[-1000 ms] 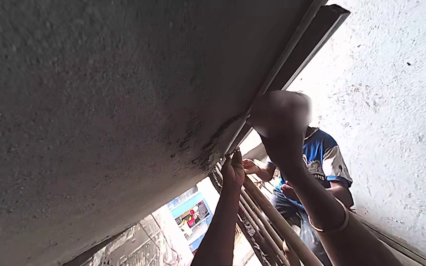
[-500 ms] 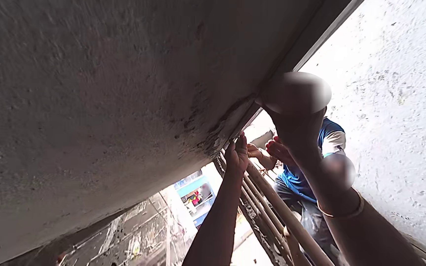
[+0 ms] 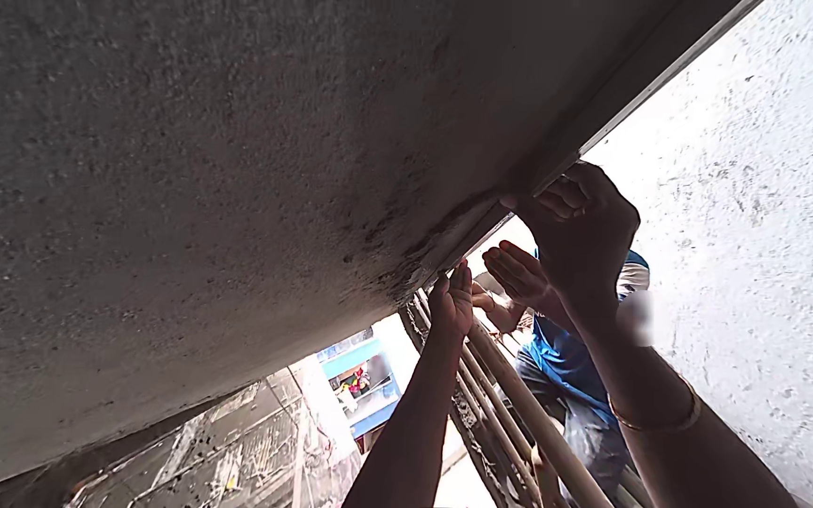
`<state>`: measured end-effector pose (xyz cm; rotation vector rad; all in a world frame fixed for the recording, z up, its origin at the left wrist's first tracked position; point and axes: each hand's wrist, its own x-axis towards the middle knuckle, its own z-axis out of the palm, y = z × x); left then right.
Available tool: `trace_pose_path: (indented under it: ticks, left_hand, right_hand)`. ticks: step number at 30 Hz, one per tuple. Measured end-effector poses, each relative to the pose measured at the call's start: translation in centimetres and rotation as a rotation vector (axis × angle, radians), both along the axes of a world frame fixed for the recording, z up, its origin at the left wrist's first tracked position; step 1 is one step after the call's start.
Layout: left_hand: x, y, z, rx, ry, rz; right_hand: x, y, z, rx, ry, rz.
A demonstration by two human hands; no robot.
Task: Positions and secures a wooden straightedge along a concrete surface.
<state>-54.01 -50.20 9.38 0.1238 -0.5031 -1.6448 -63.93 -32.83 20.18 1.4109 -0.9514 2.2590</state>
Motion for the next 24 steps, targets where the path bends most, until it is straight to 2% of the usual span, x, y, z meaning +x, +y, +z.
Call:
trace_pose_path:
  ticks: [17,24]
  left_hand:
    - [-0.1,0.0,-0.1,-0.031,0.004,0.001]
    - [-0.1,0.3,0.0,-0.020,-0.007,0.004]
  right_hand:
    - [-0.1,-0.9,-0.2,-0.094,-0.005,-0.079]
    - [-0.3,-1.1,-0.2,-0.064,-0.022,-0.072]
